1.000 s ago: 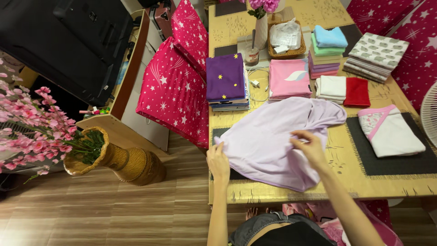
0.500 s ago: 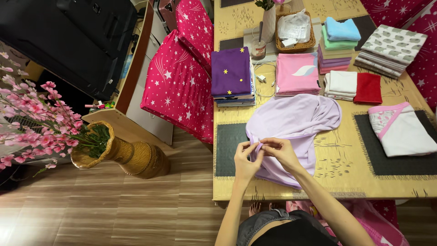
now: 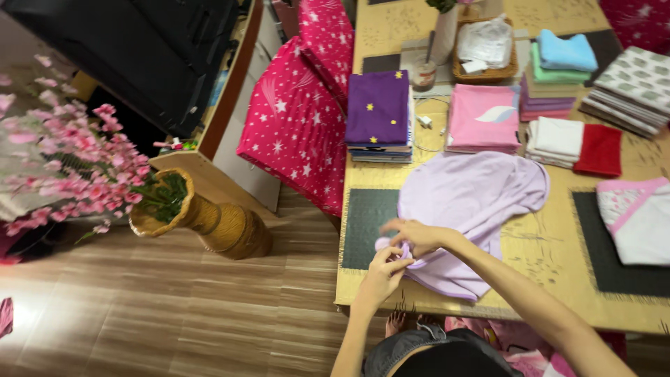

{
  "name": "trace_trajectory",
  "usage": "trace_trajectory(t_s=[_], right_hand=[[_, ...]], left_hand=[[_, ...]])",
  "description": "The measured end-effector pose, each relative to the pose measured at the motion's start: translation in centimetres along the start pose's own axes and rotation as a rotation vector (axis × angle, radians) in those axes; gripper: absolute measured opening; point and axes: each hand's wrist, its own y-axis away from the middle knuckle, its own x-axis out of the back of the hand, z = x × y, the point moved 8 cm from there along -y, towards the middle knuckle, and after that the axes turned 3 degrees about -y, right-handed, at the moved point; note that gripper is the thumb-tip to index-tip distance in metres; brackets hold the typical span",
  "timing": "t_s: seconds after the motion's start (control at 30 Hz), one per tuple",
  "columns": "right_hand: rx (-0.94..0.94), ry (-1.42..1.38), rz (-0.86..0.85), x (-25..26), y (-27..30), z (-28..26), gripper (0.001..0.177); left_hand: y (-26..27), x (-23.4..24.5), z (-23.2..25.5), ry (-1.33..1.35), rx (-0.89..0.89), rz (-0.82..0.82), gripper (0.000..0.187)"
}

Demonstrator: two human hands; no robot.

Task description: The person folds several pieces of bedding, including a patterned sheet, a white towel with pink trim, and a purple towel, on a dining table. Each item is smoothed, folded into a compact rectangle, and stacked with other folded linens.

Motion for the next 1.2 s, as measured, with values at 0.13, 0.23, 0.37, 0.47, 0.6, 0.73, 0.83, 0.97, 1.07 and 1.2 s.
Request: trace_trajectory(t_s=[0.13, 0.23, 0.37, 0.47, 0.6, 0.73, 0.83, 0.97, 1.07, 1.2], right_hand=[[-0.395, -0.245, -0.235, -1.3, -0.2, 5.4, 0.036], [-0.478, -0.184, -0.308, -0.3, 0.8, 7.7, 0.032], [-0.371, -0.178, -0.31, -3.2, 0.4, 8.3, 0.04], [-0.509, -0.048, -0.427, -7.1, 1.7, 11.8, 0.044], [-0.799, 0.349, -0.582, -7.7, 8.1, 17.7, 0.037], [-0.866, 0.661, -0.011, -0.6, 12.1, 18.0, 0.039], [-0.876, 0.818, 0.451, 6.4, 15.6, 15.5, 0.017], [-0.907, 0.882, 0.56, 10.7, 20.9, 13.1, 0.034], [-0.907, 0.819, 0.457, 10.8, 23.9, 13.5, 0.027], [-1.184, 0.612, 0.416, 11.4, 26.5, 17.8, 0.022]], left_hand=[[0.7, 4.6, -0.2, -0.071, 0.038, 0.035, 0.031], [0.8, 7.4, 0.0, -0.073, 0.096, 0.05, 0.031], [0.0, 9.7, 1.9, -0.096, 0.055, 0.063, 0.034], [-0.2, 12.2, 2.8, -0.115, 0.07, 0.107, 0.037], [1.3, 17.2, 2.2, -0.166, 0.173, 0.23, 0.033], [2.6, 19.0, 0.0, -0.255, 0.285, 0.288, 0.032], [3.6, 19.2, -2.3, -0.217, 0.368, 0.396, 0.029], [3.5, 19.8, -5.9, -0.258, 0.463, 0.502, 0.028], [2.8, 20.1, -7.3, -0.295, 0.413, 0.604, 0.024], [0.5, 18.9, -8.4, -0.292, 0.376, 0.579, 0.023]])
